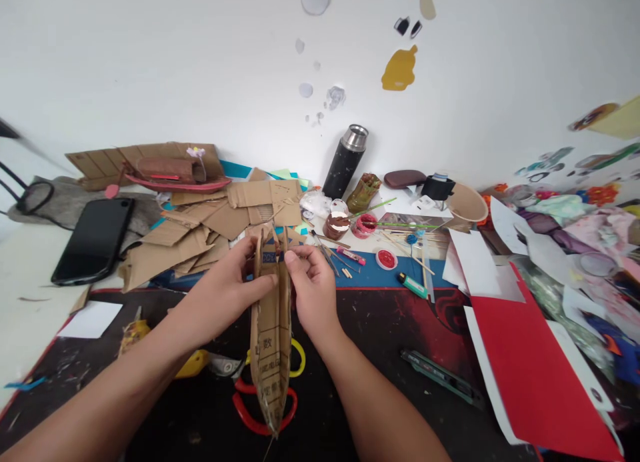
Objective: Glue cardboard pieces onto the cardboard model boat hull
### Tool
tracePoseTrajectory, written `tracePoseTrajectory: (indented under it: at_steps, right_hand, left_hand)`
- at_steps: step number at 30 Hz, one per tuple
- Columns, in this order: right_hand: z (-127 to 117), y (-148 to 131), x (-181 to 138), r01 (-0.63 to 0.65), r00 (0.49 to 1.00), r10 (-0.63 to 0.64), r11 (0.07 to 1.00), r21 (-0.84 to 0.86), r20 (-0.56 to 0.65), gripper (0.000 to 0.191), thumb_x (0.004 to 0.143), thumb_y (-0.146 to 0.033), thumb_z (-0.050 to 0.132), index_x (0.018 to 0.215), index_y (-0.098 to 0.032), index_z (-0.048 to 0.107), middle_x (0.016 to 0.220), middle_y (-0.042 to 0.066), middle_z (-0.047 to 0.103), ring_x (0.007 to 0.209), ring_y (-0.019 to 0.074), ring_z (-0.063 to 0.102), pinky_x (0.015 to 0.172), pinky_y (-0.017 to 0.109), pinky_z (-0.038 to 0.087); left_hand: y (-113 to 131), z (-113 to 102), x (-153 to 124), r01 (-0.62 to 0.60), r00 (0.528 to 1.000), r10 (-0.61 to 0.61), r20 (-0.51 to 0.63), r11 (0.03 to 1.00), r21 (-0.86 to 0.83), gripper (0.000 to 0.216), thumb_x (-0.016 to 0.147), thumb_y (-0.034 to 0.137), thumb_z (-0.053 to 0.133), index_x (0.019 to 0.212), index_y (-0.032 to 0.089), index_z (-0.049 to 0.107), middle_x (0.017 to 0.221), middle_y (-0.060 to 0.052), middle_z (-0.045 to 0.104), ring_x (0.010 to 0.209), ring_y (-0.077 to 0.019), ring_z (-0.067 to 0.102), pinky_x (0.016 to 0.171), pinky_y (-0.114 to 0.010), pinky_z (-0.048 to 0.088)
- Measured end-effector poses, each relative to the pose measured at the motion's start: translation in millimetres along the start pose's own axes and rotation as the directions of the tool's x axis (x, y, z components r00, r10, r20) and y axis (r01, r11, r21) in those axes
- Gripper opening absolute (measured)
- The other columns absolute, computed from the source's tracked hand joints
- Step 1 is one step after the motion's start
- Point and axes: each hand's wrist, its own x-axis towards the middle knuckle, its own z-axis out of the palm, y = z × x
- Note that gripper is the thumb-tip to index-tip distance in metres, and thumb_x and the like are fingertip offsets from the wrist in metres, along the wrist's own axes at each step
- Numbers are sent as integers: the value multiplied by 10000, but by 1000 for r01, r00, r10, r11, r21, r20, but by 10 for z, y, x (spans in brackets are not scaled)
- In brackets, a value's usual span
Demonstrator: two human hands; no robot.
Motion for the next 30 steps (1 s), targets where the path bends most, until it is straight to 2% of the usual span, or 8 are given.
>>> tracePoseTrajectory:
  at_steps: [2,5,9,16,19,22,27,30]
  right_hand:
    - [-12,10,17,-17,1000,17,1000,14,1,434,869,-625,831,958,-261,612,602,-76,608,436,133,506,385,244,404]
    - [-6,17,8,-67,997,66,998,22,38,459,875,-646,816,988,-264,587,544,-115,551,364,113,450,342,226,363]
    - [12,14,-14,-54,998,53,998,13,45,448,879,-627,814,993,-261,583,558,-113,549,385,108,460,355,216,377]
    - [17,47,-65,4,989,-6,1000,14,151,446,943,-651,767,1118,-261,642,625,-83,541,449,125,452,417,249,371]
    - [17,54,-107,58,978,-49,998,-39,203,503,962,-624,775,1283,-257,655,648,-82,499,517,137,455,492,264,370]
    - [18,47,-134,99,963,-68,989,-109,262,516,993,-663,730,1299,-250,679,683,-60,517,593,158,496,565,281,407]
    - [39,40,-158,115,910,-88,993,-42,405,554,991,-765,668,1156,-239,720,987,53,733,951,245,701,856,360,571]
    - [57,64,-177,95,899,-54,993,-73,435,488,978,-681,738,1168,-232,721,970,40,741,879,224,700,792,331,570]
  left_hand:
    - [-5,13,5,-7,1000,6,2,1000,28,477,792,330,672,1256,221,657,1215,-84,799,1147,-333,755,1010,-469,627]
    - [-18,16,23,-15,1000,17,-15,996,85,484,774,314,622,1241,210,687,1132,-84,824,1040,-336,784,908,-462,661]
    - [-26,10,34,-19,1000,20,-24,998,61,513,768,302,618,1269,224,695,1117,-73,834,1090,-355,788,823,-421,677]
    - [-77,-103,61,6,991,-31,-129,981,-196,376,765,237,774,1133,254,698,1107,-6,825,1000,-258,778,834,-335,647]
    - [-46,-163,90,-39,967,-67,-244,913,-406,374,682,206,858,1024,251,713,1004,10,831,923,-225,777,820,-305,645]
    - [38,-193,102,-43,947,-146,-286,825,-564,451,611,192,911,1018,252,724,897,-8,846,794,-237,791,725,-333,668]
    - [125,-158,103,-150,916,-125,-382,775,-614,427,581,126,913,960,229,744,889,-10,844,786,-218,792,722,-305,664]
    - [87,-129,111,-133,923,-117,-367,797,-589,417,607,162,903,990,234,756,895,-5,826,804,-226,782,736,-318,652]
